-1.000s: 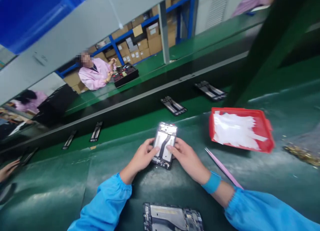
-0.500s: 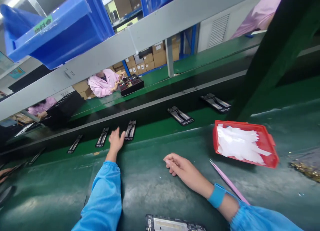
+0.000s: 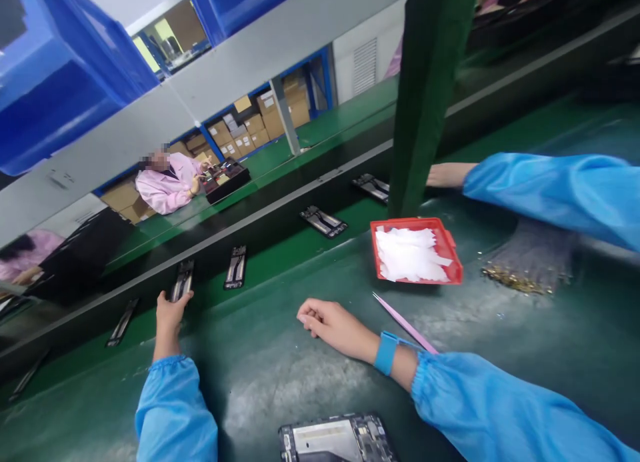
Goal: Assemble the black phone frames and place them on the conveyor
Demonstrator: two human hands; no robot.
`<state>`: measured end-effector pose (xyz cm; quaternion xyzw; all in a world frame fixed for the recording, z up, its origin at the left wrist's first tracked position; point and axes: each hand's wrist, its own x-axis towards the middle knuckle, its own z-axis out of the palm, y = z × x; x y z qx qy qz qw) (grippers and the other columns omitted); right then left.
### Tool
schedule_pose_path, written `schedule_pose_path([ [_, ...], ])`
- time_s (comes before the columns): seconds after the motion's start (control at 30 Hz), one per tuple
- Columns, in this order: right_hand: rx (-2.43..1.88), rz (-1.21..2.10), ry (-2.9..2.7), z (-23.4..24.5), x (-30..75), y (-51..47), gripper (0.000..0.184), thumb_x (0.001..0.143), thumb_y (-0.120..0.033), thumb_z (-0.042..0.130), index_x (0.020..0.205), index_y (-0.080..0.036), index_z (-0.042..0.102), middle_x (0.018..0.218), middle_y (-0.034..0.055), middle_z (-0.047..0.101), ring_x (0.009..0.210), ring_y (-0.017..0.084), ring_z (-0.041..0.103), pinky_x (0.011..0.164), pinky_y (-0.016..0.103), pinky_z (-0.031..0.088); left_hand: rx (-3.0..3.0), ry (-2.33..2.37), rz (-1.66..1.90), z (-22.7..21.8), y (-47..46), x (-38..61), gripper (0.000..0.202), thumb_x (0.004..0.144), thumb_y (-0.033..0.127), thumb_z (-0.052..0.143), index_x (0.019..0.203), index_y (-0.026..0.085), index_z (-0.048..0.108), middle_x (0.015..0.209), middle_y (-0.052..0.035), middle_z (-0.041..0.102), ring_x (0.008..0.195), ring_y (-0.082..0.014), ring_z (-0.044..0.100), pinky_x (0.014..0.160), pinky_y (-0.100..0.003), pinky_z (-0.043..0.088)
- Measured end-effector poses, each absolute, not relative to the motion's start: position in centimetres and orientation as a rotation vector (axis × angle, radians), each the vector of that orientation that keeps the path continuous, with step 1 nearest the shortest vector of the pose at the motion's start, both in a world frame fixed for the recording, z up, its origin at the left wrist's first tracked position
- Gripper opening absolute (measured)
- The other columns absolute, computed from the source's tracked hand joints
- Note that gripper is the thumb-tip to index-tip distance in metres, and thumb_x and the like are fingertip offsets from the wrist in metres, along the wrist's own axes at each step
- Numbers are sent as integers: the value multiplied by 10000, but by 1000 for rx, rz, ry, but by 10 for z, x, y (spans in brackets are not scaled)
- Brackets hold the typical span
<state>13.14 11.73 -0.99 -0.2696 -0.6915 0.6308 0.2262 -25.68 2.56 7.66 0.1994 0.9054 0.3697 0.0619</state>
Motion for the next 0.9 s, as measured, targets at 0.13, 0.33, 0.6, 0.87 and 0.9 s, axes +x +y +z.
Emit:
schedule_pose_path([
  [0.13,-729,1578,-1962,1,135,114,365,989,-501,514,1033,-181,684,767,3,617,686,158,566,642,282,434,878,2199,1192,59,58,-166,592,736,587,739,1137,164,638,944,-96,701,831,-259,709,739,-385,577],
  [0.33,-797,1409,-1896,3,144,117,186,972,-342,538,869,-190,566,690,-45,524,632,131,492,593,253,354,983,1726,1257,3,59,-17,528,843,716,613,850,188,616,774,-41,656,753,-195,670,701,-318,572],
  [0.6,-1015,944,-1913,1,147,137,271,819,-188,795,926,-216,548,715,-80,513,629,111,485,612,232,341,1505,1831,1361,-6,46,-24,286,911,418,666,1066,196,573,944,-80,734,861,-223,731,790,-332,575],
  [0.87,-798,777,-2108,2,151,133,236,860,-200,808,846,-206,573,782,-44,619,683,116,549,631,229,377,1625,1874,1272,-4,48,-29,367,985,491,528,983,176,715,928,-116,754,915,-282,720,837,-377,555],
  [0.9,-737,767,-2165,2,152,133,215,864,-204,812,892,-204,598,824,-35,645,719,121,578,650,227,398,1573,1926,1318,-4,48,-30,381,976,519,541,968,174,703,892,-105,743,857,-267,709,794,-360,549],
])
